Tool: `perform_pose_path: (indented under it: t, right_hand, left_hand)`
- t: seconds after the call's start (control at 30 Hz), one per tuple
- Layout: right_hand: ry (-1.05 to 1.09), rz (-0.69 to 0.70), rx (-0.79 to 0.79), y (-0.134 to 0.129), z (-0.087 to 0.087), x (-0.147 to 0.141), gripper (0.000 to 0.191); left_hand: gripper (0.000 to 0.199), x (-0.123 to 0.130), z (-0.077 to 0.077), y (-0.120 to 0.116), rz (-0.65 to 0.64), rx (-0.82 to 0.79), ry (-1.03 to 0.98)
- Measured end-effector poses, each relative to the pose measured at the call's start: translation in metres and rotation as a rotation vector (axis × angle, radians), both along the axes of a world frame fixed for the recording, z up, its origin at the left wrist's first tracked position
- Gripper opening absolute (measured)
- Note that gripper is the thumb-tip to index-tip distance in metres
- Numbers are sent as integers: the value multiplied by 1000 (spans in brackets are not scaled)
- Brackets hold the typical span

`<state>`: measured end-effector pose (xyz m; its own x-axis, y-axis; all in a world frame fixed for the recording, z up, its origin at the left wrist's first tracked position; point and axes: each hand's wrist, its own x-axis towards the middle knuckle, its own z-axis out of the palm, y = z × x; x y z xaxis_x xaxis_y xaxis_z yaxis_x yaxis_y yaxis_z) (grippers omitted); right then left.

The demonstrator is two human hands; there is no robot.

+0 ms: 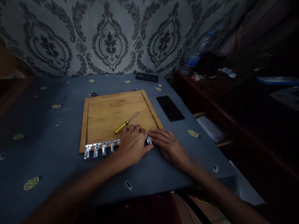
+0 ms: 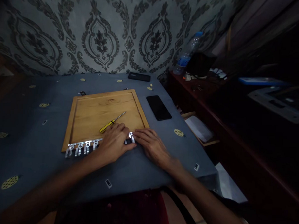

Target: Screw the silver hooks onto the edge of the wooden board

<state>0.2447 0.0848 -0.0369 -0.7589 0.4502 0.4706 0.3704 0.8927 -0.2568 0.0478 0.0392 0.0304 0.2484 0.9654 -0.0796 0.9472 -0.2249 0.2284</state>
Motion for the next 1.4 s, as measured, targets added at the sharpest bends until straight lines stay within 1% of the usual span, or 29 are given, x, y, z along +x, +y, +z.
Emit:
perform_pose_path:
  t: [0.1, 0.17, 0.23, 0.3, 0.4, 0.47, 0.5, 0.57, 0.63, 0.7, 0.83, 0.97, 1.07, 1.13, 1.2, 1.23, 1.27, 1.3, 1.33, 1.4]
  right_hand:
    - [54, 28, -7, 3, -1, 1, 38]
    - [82, 45, -42, 9, 5, 3, 37]
    - [98, 19, -107, 18, 20, 2, 36]
    - [113, -22, -184, 31, 41, -6, 35]
    - [55, 13, -285, 54, 73, -34, 35]
    - [-70, 97, -299, 68, 85, -63, 34]
    - [-179, 137, -310, 75, 87, -78, 35]
    - [-421, 193, -314, 85, 86, -108, 36]
    - [-494, 223, -318, 92, 80, -132, 35]
    - [-551, 236, -320, 98, 74, -148, 33]
    - [-623, 257, -328, 103, 67, -162, 23]
    - [-609, 238, -350, 102, 68, -163, 17]
    - [-480, 158, -339, 100, 76, -150, 14]
    - [-336, 58, -309, 95, 84, -131, 13]
    - [-147, -61, -280, 86, 91, -107, 14]
    - [-8, -130, -265, 79, 92, -94, 15]
    - [306, -198, -302, 72, 92, -81, 18]
    - [575, -256, -339, 63, 89, -69, 26]
    - [760, -317, -381, 53, 85, -58, 30]
    - [1061, -445, -409, 34, 71, -38, 28]
  left_hand:
    - [38, 0, -2, -1, -9, 23, -17]
    - [38, -1, -3, -1, -9, 37, -20]
    - [36, -1, -4, -1, -10, 39, -20]
    - [36, -1, -4, -1, -12, 36, -28]
    - [41, -2, -5, -1, -19, 39, -44]
    - [46, -3, -6, 0, -23, 52, -45]
    - [47, -3, -7, 0, -25, 57, -44]
    - [46, -4, -8, 1, -28, 62, -44]
    - [43, -5, -8, 1, -29, 63, -44]
    - [43, -6, -8, 1, -30, 69, -43]
    - [44, -7, -7, 1, -32, 79, -41]
    - [42, -7, -6, 0, -34, 88, -47]
    - [41, -7, -7, -1, -37, 93, -60]
    - [39, -7, -8, -2, -39, 92, -71]
    - [38, -7, -9, -2, -36, 94, -81]
    - [38, -7, -10, -2, -36, 96, -86]
    - [37, -7, -10, -2, -35, 97, -90]
    - [37, -7, -10, -2, -35, 96, -93]
    - [37, -7, -10, -2, -37, 91, -94]
    - [36, -7, -9, -1, -40, 76, -86]
